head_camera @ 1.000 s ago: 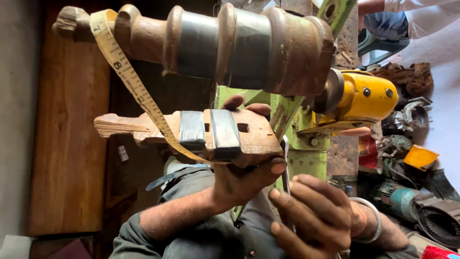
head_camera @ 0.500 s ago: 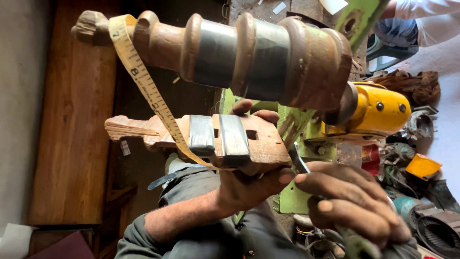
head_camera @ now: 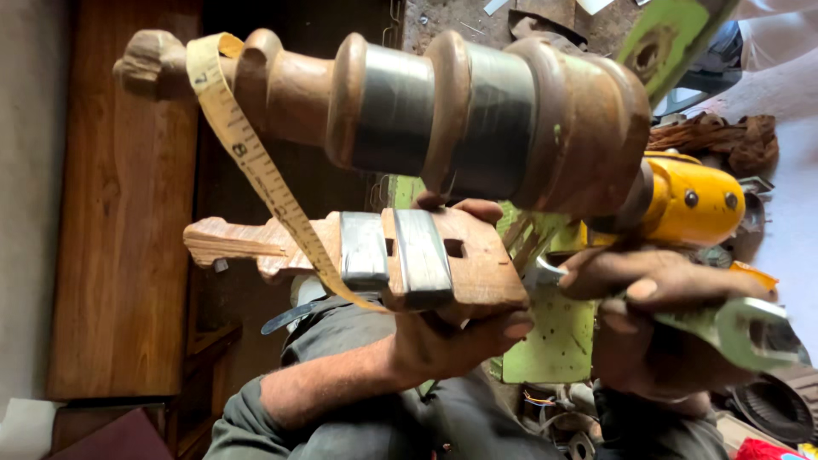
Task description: The person wraps dark tape around a small wooden block, trims the tape with scissors, and fits the block onto a green benchtop machine. They measure the machine's roller with a tape measure, tighten a bolt with a wrench, and operate the machine by hand.
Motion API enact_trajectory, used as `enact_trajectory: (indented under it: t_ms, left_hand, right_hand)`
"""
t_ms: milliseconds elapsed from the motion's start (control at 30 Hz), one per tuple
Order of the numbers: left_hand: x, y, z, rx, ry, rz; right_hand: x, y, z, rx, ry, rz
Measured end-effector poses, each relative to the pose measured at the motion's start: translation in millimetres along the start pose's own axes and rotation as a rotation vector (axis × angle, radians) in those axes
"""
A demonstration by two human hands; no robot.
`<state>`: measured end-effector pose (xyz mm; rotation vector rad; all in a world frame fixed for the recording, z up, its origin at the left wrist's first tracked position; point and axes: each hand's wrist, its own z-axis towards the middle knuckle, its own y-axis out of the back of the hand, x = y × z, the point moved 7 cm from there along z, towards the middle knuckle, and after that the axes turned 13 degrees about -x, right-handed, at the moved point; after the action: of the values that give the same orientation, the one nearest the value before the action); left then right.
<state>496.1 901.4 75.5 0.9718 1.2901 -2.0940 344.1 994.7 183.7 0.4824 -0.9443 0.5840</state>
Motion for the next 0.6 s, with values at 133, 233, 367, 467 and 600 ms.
enact_trajectory:
  t_ms: [133, 233, 367, 467, 600]
  left_hand:
    - [-1.3, -4.7, 3.1, -0.065, 0.027, -0.035]
    - [-4.3, -7.1, 4.4, -0.084, 0.022, -0.026]
    - [-5.6, -6.5, 1.9, -0.057, 0.028, -0.015]
    - [-2.4, -5.4, -0.5, -0.063, 0.046, -0.035]
    - [-0.4, -7.1, -1.5, -0.054, 0.061, -0.072]
  right_hand:
    - [1.4, 3.4, -20.1, -0.039, 0.099, -0.153]
    - [-10.6, 34.0, -29.8, -0.001, 0.071, -0.05]
    - [2.8, 59.3, -36.9, 0.169, 0.228, -0.015]
    - [29.7, 31.4, -47.7, 0.433, 0.503, -0.173]
    - [44.3, -16.3, -38.2, 0.521, 0.561, -0.237]
